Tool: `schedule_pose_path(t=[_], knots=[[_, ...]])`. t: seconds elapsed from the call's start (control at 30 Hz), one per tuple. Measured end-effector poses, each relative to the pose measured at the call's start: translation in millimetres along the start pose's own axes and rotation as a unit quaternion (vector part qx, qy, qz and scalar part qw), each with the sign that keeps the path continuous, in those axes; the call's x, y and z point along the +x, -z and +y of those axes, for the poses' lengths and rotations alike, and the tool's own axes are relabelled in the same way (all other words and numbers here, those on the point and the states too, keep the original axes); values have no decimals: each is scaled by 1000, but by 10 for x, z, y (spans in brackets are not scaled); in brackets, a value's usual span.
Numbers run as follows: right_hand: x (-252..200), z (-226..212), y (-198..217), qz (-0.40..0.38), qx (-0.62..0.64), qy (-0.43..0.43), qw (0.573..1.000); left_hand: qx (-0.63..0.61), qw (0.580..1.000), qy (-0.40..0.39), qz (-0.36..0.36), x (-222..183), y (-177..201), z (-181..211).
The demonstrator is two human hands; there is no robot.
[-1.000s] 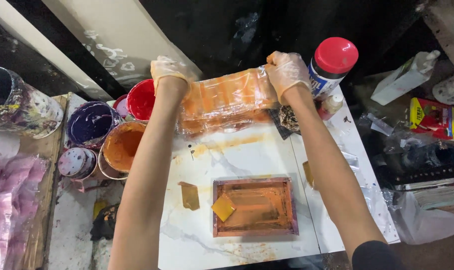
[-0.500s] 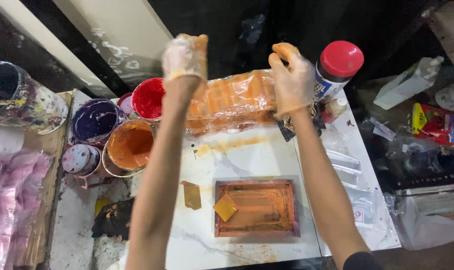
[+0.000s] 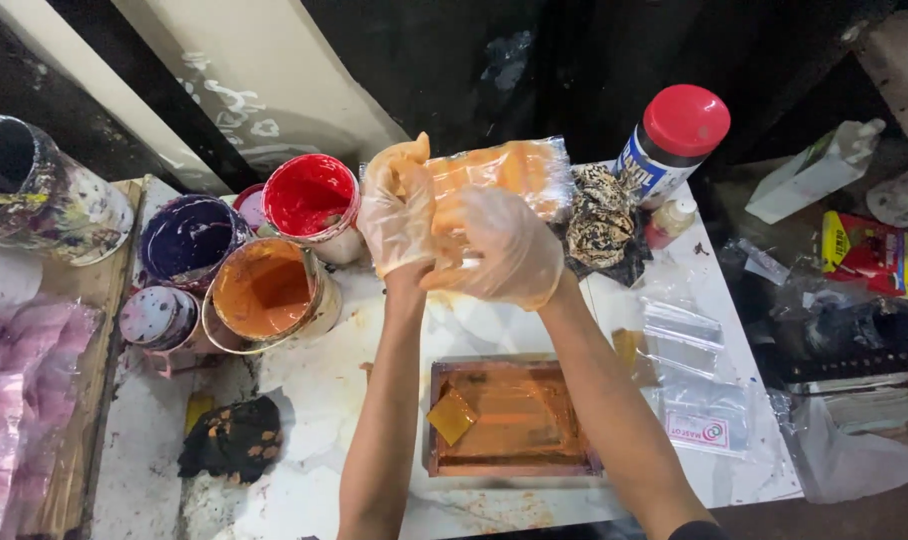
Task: Applying orange ink to a printing block using a sponge applicator in a print shop.
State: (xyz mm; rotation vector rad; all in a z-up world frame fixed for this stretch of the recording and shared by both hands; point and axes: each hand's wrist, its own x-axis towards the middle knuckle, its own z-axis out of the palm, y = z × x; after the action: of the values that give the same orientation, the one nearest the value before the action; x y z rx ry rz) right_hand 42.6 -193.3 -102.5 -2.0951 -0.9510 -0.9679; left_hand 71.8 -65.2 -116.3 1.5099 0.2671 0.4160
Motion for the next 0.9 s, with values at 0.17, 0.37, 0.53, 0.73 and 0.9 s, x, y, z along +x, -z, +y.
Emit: schedule_pose_path(t=[0.17,0.37,0.53,0.73,0.9], knots=[[-152,46,-270,22,106,45,993,-36,995,-86,33,-97,173,187],[-447,58,-586,-54,86,61,993,-43,984,-174,-1,60,244,197],[-17,-243,-140,-50,72,77,993,-268,958,-93,-42,-45,178,188],[274,-515,126,-28,56,102,993,-521,796,-23,-308,163,398,27],[-175,-301,-345,-34,13,100,994,-565,796,27,-215,8,499,403]])
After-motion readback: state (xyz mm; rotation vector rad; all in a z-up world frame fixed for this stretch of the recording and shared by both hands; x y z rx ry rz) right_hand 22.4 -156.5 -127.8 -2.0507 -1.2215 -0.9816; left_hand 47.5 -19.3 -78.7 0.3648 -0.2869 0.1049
